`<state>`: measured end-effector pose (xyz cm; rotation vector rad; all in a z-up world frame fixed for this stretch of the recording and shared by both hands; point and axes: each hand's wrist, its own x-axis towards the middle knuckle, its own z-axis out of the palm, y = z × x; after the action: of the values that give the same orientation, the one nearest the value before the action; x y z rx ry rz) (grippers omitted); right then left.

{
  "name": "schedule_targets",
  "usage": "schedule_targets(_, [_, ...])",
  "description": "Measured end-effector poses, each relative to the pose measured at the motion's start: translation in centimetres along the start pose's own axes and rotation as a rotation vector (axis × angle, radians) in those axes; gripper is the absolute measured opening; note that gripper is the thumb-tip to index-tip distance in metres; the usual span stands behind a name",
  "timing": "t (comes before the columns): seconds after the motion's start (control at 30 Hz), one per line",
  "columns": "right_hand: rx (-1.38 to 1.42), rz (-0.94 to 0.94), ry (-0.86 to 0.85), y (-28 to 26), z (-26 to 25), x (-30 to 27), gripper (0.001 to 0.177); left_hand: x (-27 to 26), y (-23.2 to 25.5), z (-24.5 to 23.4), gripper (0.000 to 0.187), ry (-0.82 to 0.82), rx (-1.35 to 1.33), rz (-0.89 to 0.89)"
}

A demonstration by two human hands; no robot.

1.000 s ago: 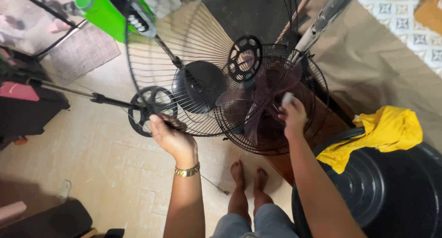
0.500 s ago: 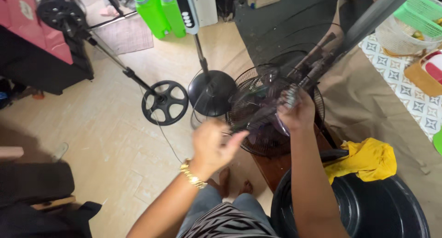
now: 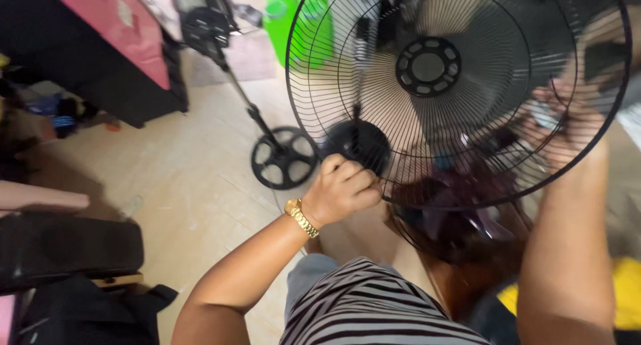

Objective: The person assembles a standing fan by attaching the front cage, inserting the motor, and securing the fan blade. They then attach the rear cage and tighten the central nut to complete the assembly.

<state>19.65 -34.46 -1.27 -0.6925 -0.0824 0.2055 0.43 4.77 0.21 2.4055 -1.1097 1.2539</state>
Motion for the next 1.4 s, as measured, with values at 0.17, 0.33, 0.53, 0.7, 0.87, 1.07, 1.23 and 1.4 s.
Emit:
schedule_targets(0.17, [-0.416, 0.012, 0.082, 0.9, 5.7, 7.1, 0.042, -3.6, -7.6, -3.1, 0.018, -0.034, 0.117, -0.012])
schedule_targets(0.33, [-1.179, -0.058, 0.088, 7.4, 9.8, 13.8, 0.017, -8.8, -13.3, -4.6, 0.013, -0.106, 0.201, -0.037])
schedule_targets(0.53, [-0.832, -0.025, 0.096, 17.2, 14.0, 16.9, 0.015, -15.4, -16.3, -4.7, 0.006, -0.087, 0.289, -0.25])
schedule_targets(0.7, [-0.564, -0.025, 0.084, 23.8, 15.7, 20.5, 0.012, -18.3, -17.1, -5.6, 0.028, -0.218, 0.177, -0.409])
schedule_targets(0.87, [-0.49, -0.135, -0.025, 28.8, 16.4, 23.8, 0.01, -17.8, -20.0, -7.5, 0.034, -0.038, 0.37, -0.727])
schedule_targets(1.07, [-0.551, -0.181, -0.079, 32.5, 17.7, 25.4, 0.011, -17.0, -27.9, -11.9, 0.078, 0.398, 0.641, -0.96])
schedule_targets(1.23, [-0.544, -0.174, -0.079, 35.6, 17.5, 25.9, 0.012, -17.6, -36.1, -16.2, 0.04, 0.434, 0.1, -1.129])
schedule_targets(1.4, [-0.722, -0.271, 0.038, 38.6, 16.3, 26.9, 0.014, -19.4, -41.2, -15.9, 0.025, 0.327, -0.228, -1.22])
